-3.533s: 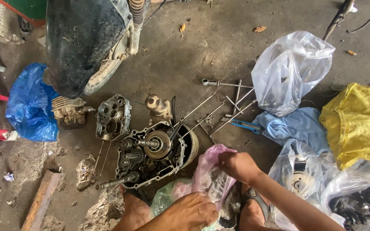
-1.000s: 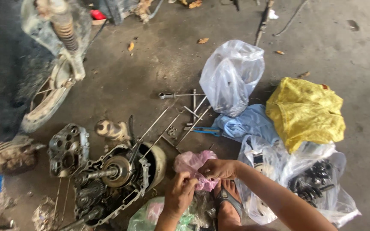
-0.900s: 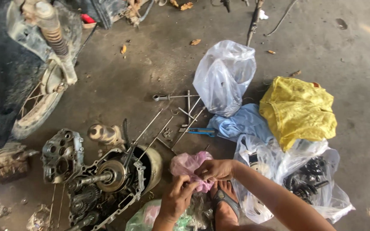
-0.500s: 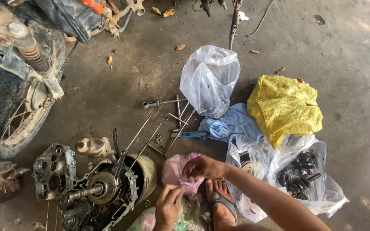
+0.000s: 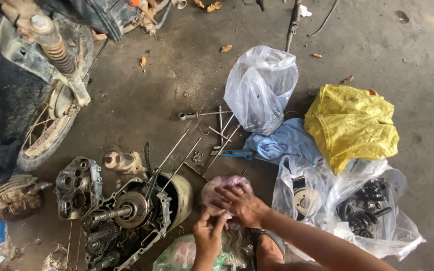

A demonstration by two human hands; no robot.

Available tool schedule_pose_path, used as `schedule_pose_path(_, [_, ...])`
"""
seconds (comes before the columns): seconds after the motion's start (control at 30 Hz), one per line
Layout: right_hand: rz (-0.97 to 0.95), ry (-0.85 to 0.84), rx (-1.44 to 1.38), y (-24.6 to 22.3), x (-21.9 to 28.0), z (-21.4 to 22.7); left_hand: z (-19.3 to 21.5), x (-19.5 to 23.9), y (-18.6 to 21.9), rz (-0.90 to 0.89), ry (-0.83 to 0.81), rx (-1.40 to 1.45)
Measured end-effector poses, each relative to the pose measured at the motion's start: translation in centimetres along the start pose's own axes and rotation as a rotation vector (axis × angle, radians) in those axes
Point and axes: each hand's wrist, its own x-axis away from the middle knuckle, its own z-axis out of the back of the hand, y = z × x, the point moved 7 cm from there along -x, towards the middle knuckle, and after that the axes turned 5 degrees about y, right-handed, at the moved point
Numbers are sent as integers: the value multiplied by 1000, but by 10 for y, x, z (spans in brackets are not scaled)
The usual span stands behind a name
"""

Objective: The person sits on the floor and organizes various small mechanical parts, including gears and bolts, from plastic bags. They then pick up a tube of lubricant, open it, and apply the substance to a metal component of a disassembled engine block.

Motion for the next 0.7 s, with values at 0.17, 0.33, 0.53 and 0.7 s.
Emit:
schedule_pose_path(0.17, [108, -47, -82, 36, 12, -54, -28, 12, 56, -275, -171, 79])
schedule_pose_path(0.33, [50, -295, -147, 48, 10, -50, -13, 6, 51, -441, -180, 233])
schedule_pose_path(0.53, [-458, 131, -414, 62, 30, 60, -19, 2, 74, -484, 19, 248])
schedule_pose_path(0.7, [-681, 846, -650, 63, 108, 173, -99, -12, 77, -419, -24, 100])
